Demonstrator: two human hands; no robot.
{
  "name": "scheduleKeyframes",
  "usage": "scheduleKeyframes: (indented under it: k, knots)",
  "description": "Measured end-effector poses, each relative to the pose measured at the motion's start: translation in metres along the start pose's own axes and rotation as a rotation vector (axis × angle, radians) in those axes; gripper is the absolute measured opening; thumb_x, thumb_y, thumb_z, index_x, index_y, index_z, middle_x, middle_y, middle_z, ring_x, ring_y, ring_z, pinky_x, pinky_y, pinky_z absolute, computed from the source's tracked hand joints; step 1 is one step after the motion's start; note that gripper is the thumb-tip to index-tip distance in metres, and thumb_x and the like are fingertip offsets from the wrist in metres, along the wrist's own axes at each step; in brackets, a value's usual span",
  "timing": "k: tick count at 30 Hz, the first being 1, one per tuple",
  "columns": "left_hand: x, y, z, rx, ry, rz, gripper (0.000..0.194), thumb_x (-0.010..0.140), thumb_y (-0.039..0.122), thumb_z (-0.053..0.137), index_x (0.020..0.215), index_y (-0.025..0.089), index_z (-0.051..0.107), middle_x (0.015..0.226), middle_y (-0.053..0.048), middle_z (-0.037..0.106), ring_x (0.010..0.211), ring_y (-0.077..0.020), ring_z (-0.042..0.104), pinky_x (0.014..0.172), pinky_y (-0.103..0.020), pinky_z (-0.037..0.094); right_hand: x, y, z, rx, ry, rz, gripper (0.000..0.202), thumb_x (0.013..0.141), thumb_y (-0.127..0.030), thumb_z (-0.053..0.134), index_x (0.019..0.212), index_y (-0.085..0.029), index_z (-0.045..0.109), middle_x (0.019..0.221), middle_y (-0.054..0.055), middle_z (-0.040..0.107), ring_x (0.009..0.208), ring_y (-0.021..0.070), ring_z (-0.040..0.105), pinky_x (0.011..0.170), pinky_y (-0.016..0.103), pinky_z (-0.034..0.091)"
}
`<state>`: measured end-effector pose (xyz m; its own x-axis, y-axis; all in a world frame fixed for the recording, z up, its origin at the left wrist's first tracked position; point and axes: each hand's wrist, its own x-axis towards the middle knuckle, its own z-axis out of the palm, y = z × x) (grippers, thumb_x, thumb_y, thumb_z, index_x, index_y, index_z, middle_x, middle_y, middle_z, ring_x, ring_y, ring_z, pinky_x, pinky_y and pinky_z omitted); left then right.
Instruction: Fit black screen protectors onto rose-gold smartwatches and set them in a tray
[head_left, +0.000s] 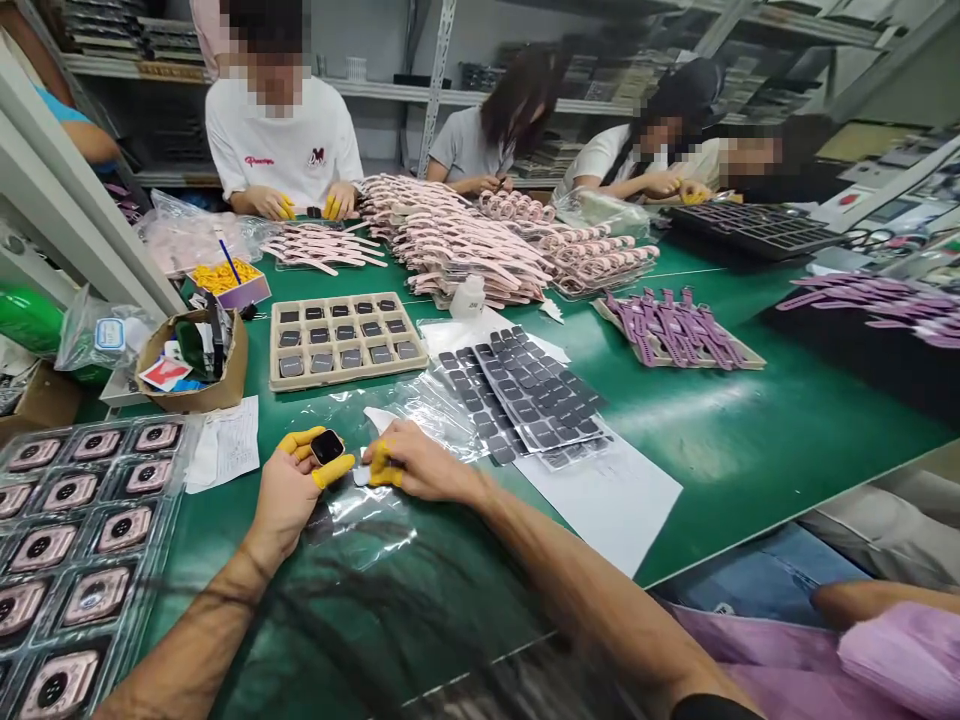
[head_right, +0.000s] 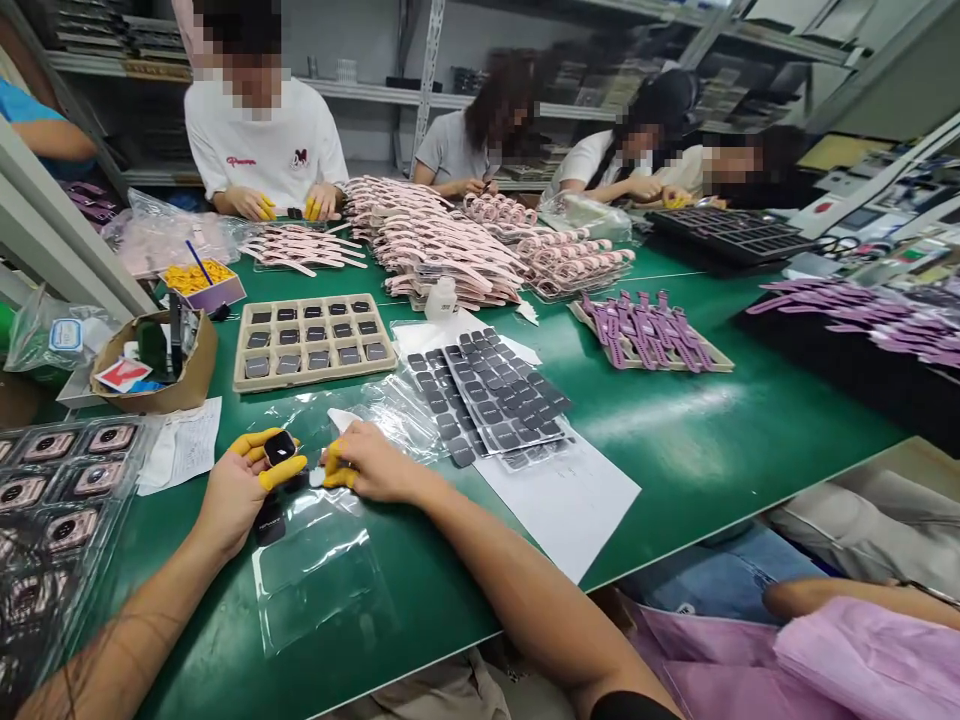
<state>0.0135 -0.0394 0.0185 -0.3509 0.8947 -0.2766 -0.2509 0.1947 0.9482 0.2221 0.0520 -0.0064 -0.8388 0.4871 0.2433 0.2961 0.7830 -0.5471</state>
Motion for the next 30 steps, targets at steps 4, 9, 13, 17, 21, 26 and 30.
scheduleKeyframes:
  k: [4, 9, 13, 17, 21, 26, 30]
  knots:
    - [0.001, -0.001, 0.001, 0.044, -0.016, 0.006, 0.078, 0.045, 0.031, 0.103, 0.113, 0.017, 0.067, 0.106, -0.008, 0.081, 0.097, -0.0229, 0.077, 0.097, -0.04, 0.061, -0.005, 0.004, -0.028, 0.79, 0.063, 0.241, 0.036, 0.072, -0.05, 0.094, 0.078, -0.022, 0.073, 0.107, 0.006, 0.079, 0.103, 0.0223, 0.065, 0.096, 0.041, 0.051]
    - [0.0, -0.014, 0.0, 0.262, -0.149, 0.022, 0.071, 0.054, 0.03, 0.097, 0.119, 0.019, 0.071, 0.083, -0.002, 0.078, 0.081, -0.0206, 0.075, 0.086, -0.035, 0.061, 0.002, -0.014, -0.005, 0.976, 0.298, 0.531, 0.048, 0.074, -0.063, 0.088, 0.089, -0.02, 0.071, 0.08, 0.0, 0.072, 0.073, 0.0145, 0.063, 0.072, 0.031, 0.051]
    - [-0.002, -0.02, -0.002, 0.452, -0.174, 0.092, 0.065, 0.062, 0.03, 0.092, 0.124, 0.019, 0.074, 0.074, 0.0, 0.075, 0.074, -0.0196, 0.072, 0.078, -0.033, 0.058, 0.005, -0.029, 0.013, 0.997, 0.38, 0.678, 0.05, 0.062, -0.055, 0.096, 0.088, -0.019, 0.074, 0.08, 0.001, 0.073, 0.076, 0.0144, 0.065, 0.075, 0.03, 0.053]
    - [-0.003, -0.021, -0.003, 0.487, -0.212, 0.128, 0.06, 0.064, 0.026, 0.09, 0.122, 0.02, 0.077, 0.075, -0.001, 0.076, 0.073, -0.0185, 0.072, 0.075, -0.029, 0.057, 0.006, -0.035, 0.016, 1.04, 0.367, 0.786, 0.052, 0.051, -0.051, 0.102, 0.083, -0.018, 0.076, 0.075, 0.002, 0.074, 0.074, 0.0169, 0.066, 0.073, 0.032, 0.055]
    - [-0.004, -0.021, -0.002, 0.526, -0.233, 0.131, 0.06, 0.063, 0.024, 0.091, 0.122, 0.021, 0.078, 0.075, 0.001, 0.077, 0.072, -0.0181, 0.072, 0.073, -0.028, 0.057, 0.008, -0.038, 0.021, 1.067, 0.384, 0.796, 0.054, 0.048, -0.053, 0.103, 0.081, -0.018, 0.077, 0.075, 0.003, 0.074, 0.075, 0.0182, 0.068, 0.073, 0.033, 0.058]
    - [-0.005, -0.021, 0.0, 0.568, -0.222, 0.133, 0.057, 0.064, 0.025, 0.091, 0.119, 0.021, 0.079, 0.073, 0.002, 0.076, 0.07, -0.0174, 0.072, 0.071, -0.027, 0.055, 0.008, -0.039, 0.026, 1.03, 0.412, 0.804, 0.055, 0.047, -0.054, 0.103, 0.08, -0.019, 0.076, 0.076, 0.003, 0.075, 0.074, 0.0185, 0.068, 0.073, 0.034, 0.058]
    - [-0.005, -0.021, 0.0, 0.585, -0.223, 0.143, 0.055, 0.064, 0.025, 0.09, 0.118, 0.022, 0.079, 0.073, 0.002, 0.076, 0.071, -0.0178, 0.072, 0.071, -0.028, 0.055, 0.008, -0.04, 0.026, 1.029, 0.421, 0.816, 0.056, 0.045, -0.054, 0.103, 0.08, -0.02, 0.076, 0.076, 0.003, 0.075, 0.074, 0.0183, 0.067, 0.073, 0.034, 0.058]
